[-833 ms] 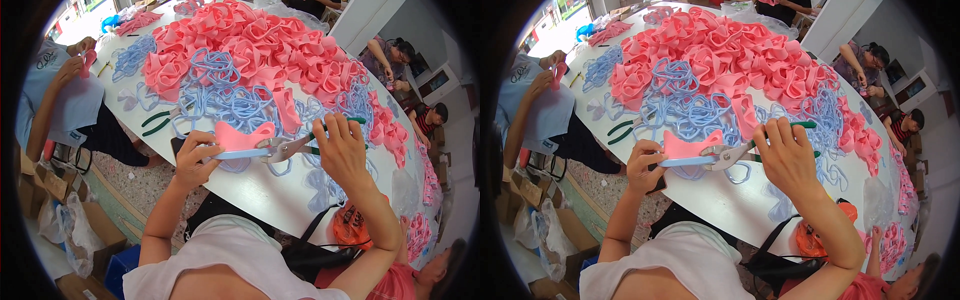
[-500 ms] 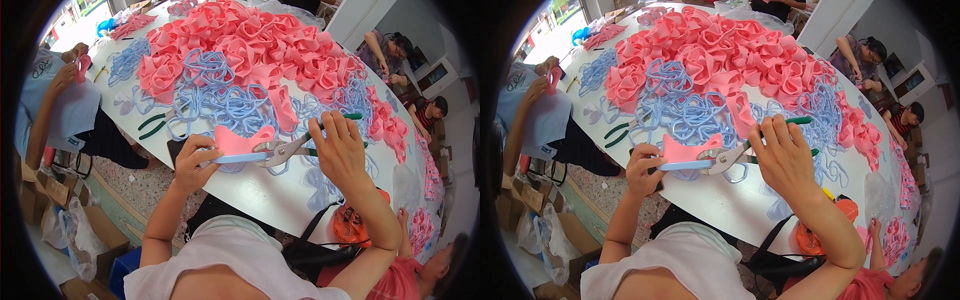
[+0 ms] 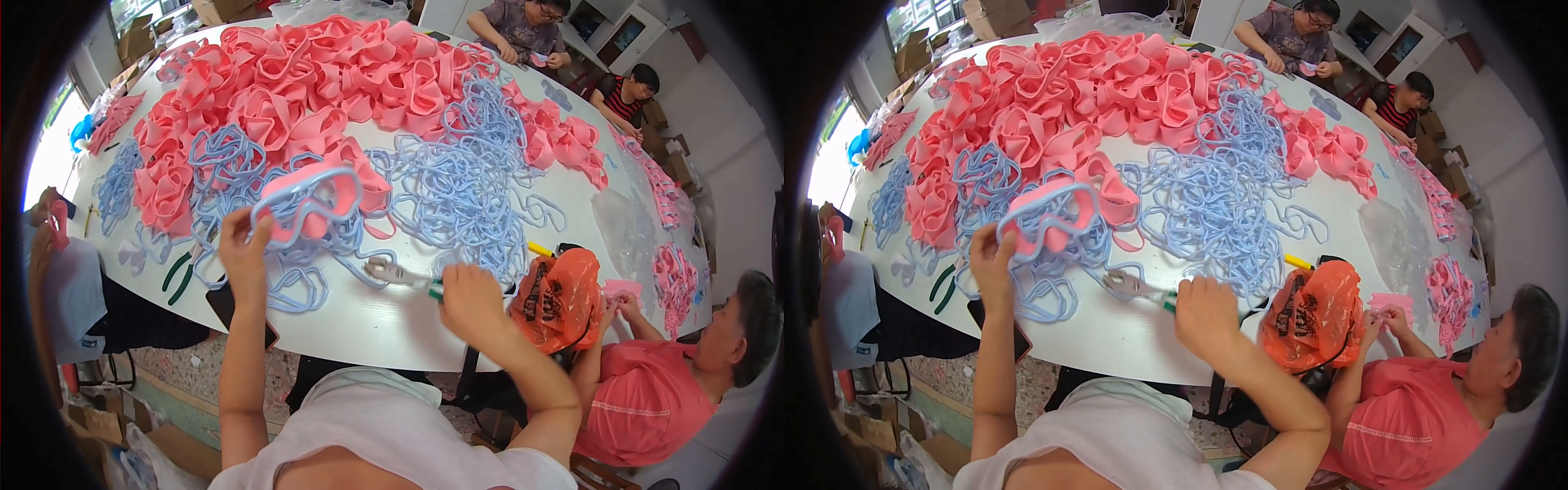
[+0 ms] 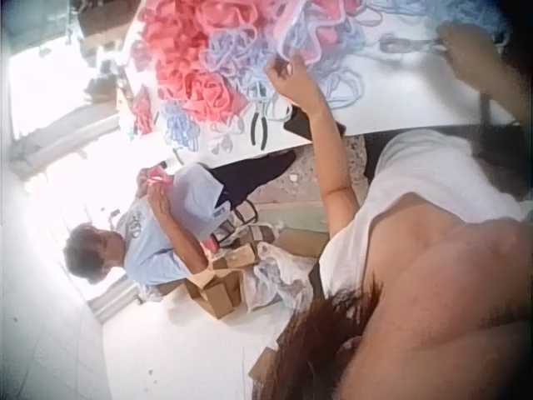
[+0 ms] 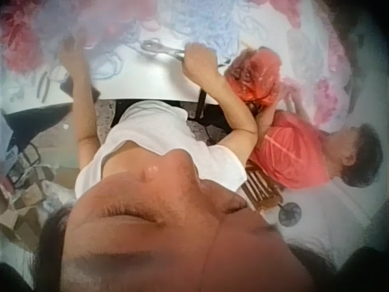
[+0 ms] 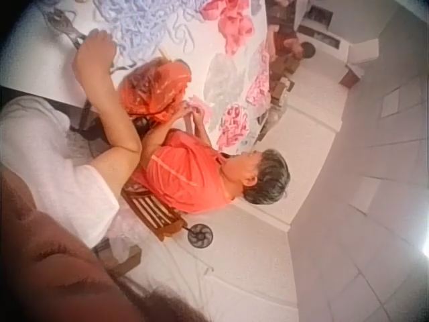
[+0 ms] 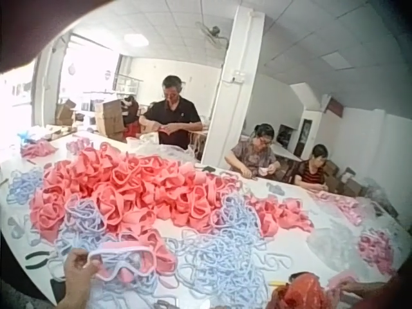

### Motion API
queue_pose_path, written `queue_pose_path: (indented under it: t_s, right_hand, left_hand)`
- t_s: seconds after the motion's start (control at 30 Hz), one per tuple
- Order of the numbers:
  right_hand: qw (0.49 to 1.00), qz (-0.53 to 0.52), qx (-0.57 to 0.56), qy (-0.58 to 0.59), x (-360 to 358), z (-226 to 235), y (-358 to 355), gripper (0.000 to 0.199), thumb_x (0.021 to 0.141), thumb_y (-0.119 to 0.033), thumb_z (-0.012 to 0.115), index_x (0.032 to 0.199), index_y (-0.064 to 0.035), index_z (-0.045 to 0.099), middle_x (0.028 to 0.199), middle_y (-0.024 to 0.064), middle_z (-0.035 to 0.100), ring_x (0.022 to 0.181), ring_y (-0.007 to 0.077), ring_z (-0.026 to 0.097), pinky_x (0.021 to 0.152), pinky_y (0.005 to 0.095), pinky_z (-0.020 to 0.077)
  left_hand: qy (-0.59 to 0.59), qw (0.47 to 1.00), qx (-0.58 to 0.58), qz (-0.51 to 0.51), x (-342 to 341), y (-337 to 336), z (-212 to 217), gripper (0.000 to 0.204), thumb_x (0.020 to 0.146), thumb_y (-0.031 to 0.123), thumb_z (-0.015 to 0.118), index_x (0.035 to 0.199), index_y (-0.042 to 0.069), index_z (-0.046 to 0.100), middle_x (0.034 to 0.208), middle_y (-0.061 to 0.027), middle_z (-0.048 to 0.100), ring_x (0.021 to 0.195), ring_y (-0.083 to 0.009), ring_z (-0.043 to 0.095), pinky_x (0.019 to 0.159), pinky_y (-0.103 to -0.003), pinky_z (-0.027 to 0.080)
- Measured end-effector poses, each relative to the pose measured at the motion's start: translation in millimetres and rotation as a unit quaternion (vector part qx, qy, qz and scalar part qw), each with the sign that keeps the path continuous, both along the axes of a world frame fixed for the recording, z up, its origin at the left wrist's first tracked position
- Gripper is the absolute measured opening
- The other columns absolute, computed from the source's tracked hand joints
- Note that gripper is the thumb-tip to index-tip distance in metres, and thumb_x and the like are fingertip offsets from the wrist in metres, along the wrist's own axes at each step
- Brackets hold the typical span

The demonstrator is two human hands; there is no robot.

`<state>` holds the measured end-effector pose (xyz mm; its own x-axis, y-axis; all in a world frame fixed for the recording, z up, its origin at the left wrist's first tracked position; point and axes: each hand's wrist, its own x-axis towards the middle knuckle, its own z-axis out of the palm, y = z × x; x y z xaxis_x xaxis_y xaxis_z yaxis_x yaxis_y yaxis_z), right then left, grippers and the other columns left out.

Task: Assembling pink and blue rubber/plastic components for sports gear at a workshop table.

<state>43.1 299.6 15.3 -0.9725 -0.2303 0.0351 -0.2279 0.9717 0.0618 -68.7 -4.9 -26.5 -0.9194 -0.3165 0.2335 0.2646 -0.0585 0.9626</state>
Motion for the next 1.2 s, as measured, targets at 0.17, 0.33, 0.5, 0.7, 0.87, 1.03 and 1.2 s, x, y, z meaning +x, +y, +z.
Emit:
queue_pose_path:
  t_s: [0.17, 0.33, 0.5, 0.7, 0.87, 1.03, 1.2]
  right_hand:
    - [0.995, -0.018, -0.052, -0.079, 31, -62, -14, 0.036, 0.071, -0.028, 0.075, 0.087, -0.0023, 0.055, 0.084, 0.0124, 0.060, 0.080, 0.0297, 0.062, 0.064, 0.0425, 0.0507]
    - [0.982, -0.047, -0.156, -0.093, 31, -78, -21, 0.041, 0.074, -0.029, 0.076, 0.099, -0.0022, 0.058, 0.093, 0.0138, 0.058, 0.090, 0.0324, 0.058, 0.075, 0.0426, 0.0492]
    - [0.984, -0.016, -0.147, -0.097, 24, -87, -16, 0.041, 0.074, -0.023, 0.073, 0.103, -0.0008, 0.056, 0.097, 0.0144, 0.057, 0.093, 0.0326, 0.056, 0.076, 0.0436, 0.0488]
    - [0.975, -0.007, -0.216, -0.056, 17, -59, -18, 0.038, 0.078, -0.019, 0.072, 0.107, -0.0004, 0.056, 0.098, 0.0149, 0.057, 0.093, 0.0344, 0.057, 0.076, 0.0448, 0.0491]
    - [0.960, -0.015, -0.279, -0.004, -7, -51, -18, 0.029, 0.083, -0.017, 0.068, 0.106, -0.0022, 0.058, 0.094, 0.0152, 0.059, 0.086, 0.0344, 0.060, 0.072, 0.0433, 0.0488]
    - [0.944, -0.006, -0.311, 0.110, -62, -38, -43, 0.028, 0.083, -0.008, 0.064, 0.109, -0.0008, 0.058, 0.102, 0.0163, 0.058, 0.097, 0.0348, 0.057, 0.079, 0.0422, 0.0479]
    - [0.930, 0.052, -0.299, 0.210, -136, -63, -67, 0.035, 0.080, -0.003, 0.063, 0.114, -0.0020, 0.057, 0.113, 0.0154, 0.058, 0.108, 0.0346, 0.052, 0.088, 0.0428, 0.0446]
  left_hand:
    - [-0.044, 0.983, 0.013, -0.176, -41, 111, 10, 0.034, 0.080, 0.018, 0.078, 0.107, 0.004, 0.061, 0.093, -0.0035, 0.059, 0.082, -0.0109, 0.057, 0.077, -0.025, 0.047]
    - [0.021, 0.954, -0.015, -0.300, -63, 265, -10, 0.039, 0.073, 0.017, 0.078, 0.105, 0.005, 0.060, 0.090, -0.0091, 0.057, 0.085, -0.0217, 0.056, 0.079, -0.035, 0.047]
    - [0.003, 0.949, -0.049, -0.312, -51, 363, -31, 0.035, 0.078, 0.016, 0.074, 0.109, 0.006, 0.061, 0.100, -0.0138, 0.056, 0.094, -0.0275, 0.056, 0.085, -0.037, 0.047]
    - [0.085, 0.918, -0.108, -0.371, -46, 346, -21, 0.035, 0.080, 0.012, 0.071, 0.113, 0.008, 0.061, 0.123, -0.0169, 0.045, 0.111, -0.0327, 0.053, 0.096, -0.039, 0.045]
    - [0.189, 0.901, -0.249, -0.300, -72, 213, 16, 0.030, 0.080, 0.011, 0.068, 0.109, 0.008, 0.063, 0.118, -0.0121, 0.053, 0.116, -0.0315, 0.052, 0.097, -0.040, 0.045]
    - [0.057, 0.934, -0.349, -0.041, -144, 62, 2, 0.026, 0.080, 0.008, 0.068, 0.105, 0.004, 0.060, 0.105, -0.0124, 0.058, 0.100, -0.0330, 0.058, 0.090, -0.040, 0.049]
    - [0.055, 0.784, -0.610, -0.105, -173, 25, -42, 0.026, 0.080, 0.016, 0.069, 0.103, 0.005, 0.061, 0.109, -0.0122, 0.058, 0.108, -0.0321, 0.055, 0.088, -0.043, 0.048]
